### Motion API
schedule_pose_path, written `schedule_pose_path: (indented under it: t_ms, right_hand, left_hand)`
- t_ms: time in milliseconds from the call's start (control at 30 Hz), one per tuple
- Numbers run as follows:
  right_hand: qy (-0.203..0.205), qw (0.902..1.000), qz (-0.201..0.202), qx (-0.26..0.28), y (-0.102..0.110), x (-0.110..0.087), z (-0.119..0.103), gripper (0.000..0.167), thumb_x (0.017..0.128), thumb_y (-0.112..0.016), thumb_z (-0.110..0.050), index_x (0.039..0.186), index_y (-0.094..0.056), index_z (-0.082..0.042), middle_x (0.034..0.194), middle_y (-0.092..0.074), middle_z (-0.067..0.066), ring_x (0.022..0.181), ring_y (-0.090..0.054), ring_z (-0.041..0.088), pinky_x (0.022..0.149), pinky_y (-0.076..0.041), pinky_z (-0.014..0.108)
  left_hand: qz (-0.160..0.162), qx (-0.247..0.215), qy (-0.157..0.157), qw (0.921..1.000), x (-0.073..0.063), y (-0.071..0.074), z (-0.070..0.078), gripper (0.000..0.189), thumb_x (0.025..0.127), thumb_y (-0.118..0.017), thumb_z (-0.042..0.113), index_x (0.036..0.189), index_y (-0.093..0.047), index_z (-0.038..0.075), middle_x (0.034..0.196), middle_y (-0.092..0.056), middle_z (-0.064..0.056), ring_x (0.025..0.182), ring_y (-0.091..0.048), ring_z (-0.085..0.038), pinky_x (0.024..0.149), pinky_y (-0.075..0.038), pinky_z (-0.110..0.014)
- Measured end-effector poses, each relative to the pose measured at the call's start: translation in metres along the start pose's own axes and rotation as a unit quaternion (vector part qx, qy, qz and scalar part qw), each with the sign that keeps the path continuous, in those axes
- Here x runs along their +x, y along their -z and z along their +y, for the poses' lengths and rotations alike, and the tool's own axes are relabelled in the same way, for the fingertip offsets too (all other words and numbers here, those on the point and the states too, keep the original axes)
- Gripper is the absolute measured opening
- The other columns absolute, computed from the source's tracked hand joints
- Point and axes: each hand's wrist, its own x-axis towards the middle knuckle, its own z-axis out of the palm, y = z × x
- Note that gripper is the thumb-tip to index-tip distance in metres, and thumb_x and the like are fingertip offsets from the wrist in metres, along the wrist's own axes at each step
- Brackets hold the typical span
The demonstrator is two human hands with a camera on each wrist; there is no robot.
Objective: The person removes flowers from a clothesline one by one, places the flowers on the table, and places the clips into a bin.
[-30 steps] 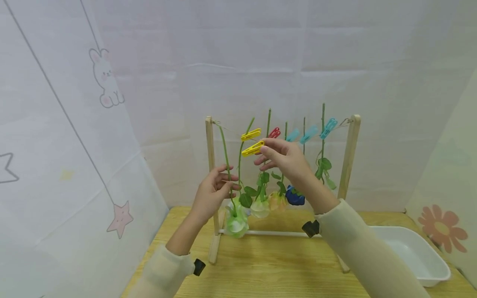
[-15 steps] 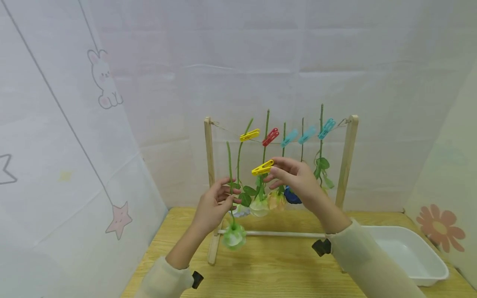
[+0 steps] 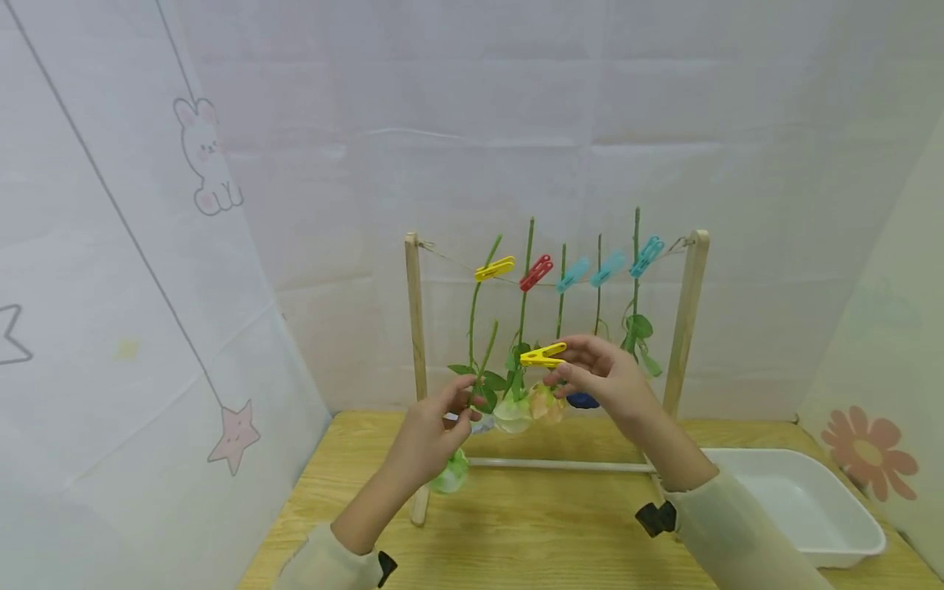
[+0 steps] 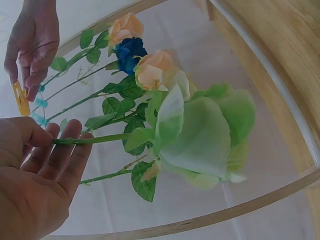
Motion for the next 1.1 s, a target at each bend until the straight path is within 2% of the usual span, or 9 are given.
schedule_pose_path:
  t_ms: [100,300,433,467,567,700,733,867,1100]
  right_hand:
    - [0.002,1.0,0.001,0.004,0.004,-0.007,0.005,0.032,0.101,-0.063,-0.01,0.128,-0.054,0.003,0.112,-0.069,0.007,0.093,-0.073,0.022,0.075,-0.062,0.037]
    - [0.006,0.9999,0.009,-0.002,0.013,-0.019,0.015,0.031,0.102,-0.061,-0.009,0.127,-0.05,0.005,0.115,-0.067,0.01,0.092,-0.073,0.021,0.076,-0.062,0.04]
    - [0.012,0.9999,0.009,0.003,0.019,-0.027,0.022,0.03,0.102,-0.059,-0.006,0.127,-0.048,0.006,0.115,-0.068,0.009,0.092,-0.073,0.02,0.076,-0.062,0.038]
    - [0.013,0.9999,0.009,0.002,0.02,-0.03,0.024,0.029,0.102,-0.059,-0.006,0.127,-0.048,0.006,0.115,-0.068,0.009,0.092,-0.073,0.02,0.076,-0.062,0.038]
    - [0.016,0.9998,0.011,-0.009,0.026,-0.038,0.029,0.028,0.103,-0.058,-0.005,0.127,-0.048,0.006,0.116,-0.068,0.009,0.093,-0.073,0.021,0.077,-0.062,0.038]
    - [0.018,0.9993,0.016,-0.027,0.034,-0.048,0.037,0.028,0.103,-0.056,-0.004,0.127,-0.047,0.008,0.115,-0.07,0.006,0.093,-0.073,0.021,0.078,-0.062,0.038]
    - [0.018,0.9993,0.017,-0.029,0.036,-0.05,0.038,0.028,0.103,-0.056,-0.004,0.127,-0.047,0.008,0.115,-0.07,0.005,0.093,-0.073,0.021,0.078,-0.062,0.038]
    - [0.014,0.9995,0.016,-0.025,0.043,-0.058,0.043,0.029,0.104,-0.055,-0.004,0.128,-0.045,0.009,0.114,-0.07,0.004,0.096,-0.072,0.021,0.08,-0.061,0.038]
    - [0.027,0.9994,0.008,-0.022,0.054,-0.067,0.051,0.03,0.104,-0.052,0.0,0.131,-0.044,0.01,0.114,-0.07,0.008,0.098,-0.072,0.023,0.082,-0.061,0.038]
  left_hand:
    - [-0.009,0.022,-0.01,0.9997,-0.003,-0.003,0.0,0.047,0.093,-0.061,-0.008,0.138,-0.057,0.006,0.105,-0.075,-0.004,0.087,-0.075,-0.02,0.071,-0.058,-0.02]
    - [-0.017,0.06,-0.022,0.9978,-0.006,-0.008,-0.001,0.047,0.093,-0.064,-0.007,0.137,-0.059,0.008,0.103,-0.075,0.0,0.085,-0.073,-0.012,0.07,-0.057,-0.018]
    - [-0.013,0.101,-0.063,0.9928,-0.009,-0.013,-0.003,0.043,0.091,-0.066,-0.008,0.133,-0.062,0.004,0.101,-0.076,-0.001,0.085,-0.073,-0.012,0.069,-0.057,-0.017]
    - [-0.008,0.119,-0.079,0.9897,-0.009,-0.014,-0.004,0.044,0.09,-0.066,-0.009,0.132,-0.062,0.004,0.101,-0.076,-0.002,0.085,-0.073,-0.011,0.069,-0.057,-0.016]
    - [0.007,0.167,-0.129,0.9774,-0.011,-0.019,-0.006,0.046,0.088,-0.067,-0.01,0.131,-0.064,0.006,0.101,-0.077,-0.002,0.071,-0.067,-0.004,0.059,-0.05,-0.01]
    - [0.02,0.2,-0.176,0.9637,-0.014,-0.026,-0.008,0.05,0.085,-0.069,-0.011,0.131,-0.066,0.008,0.1,-0.077,0.0,0.054,-0.042,0.0,0.048,-0.034,-0.009]
    - [0.022,0.203,-0.183,0.9617,-0.015,-0.028,-0.008,0.051,0.084,-0.069,-0.012,0.131,-0.066,0.008,0.1,-0.077,0.0,0.054,-0.041,-0.001,0.049,-0.033,-0.008]
    - [0.026,0.236,-0.205,0.9496,-0.02,-0.034,-0.01,0.055,0.08,-0.073,-0.011,0.13,-0.065,0.011,0.102,-0.077,-0.002,0.053,-0.048,-0.003,0.046,-0.031,-0.006]
    - [0.023,0.307,-0.222,0.9251,-0.027,-0.041,-0.013,0.064,0.073,-0.08,-0.009,0.13,-0.064,0.017,0.101,-0.075,0.0,0.067,-0.067,-0.009,0.044,-0.03,-0.005]
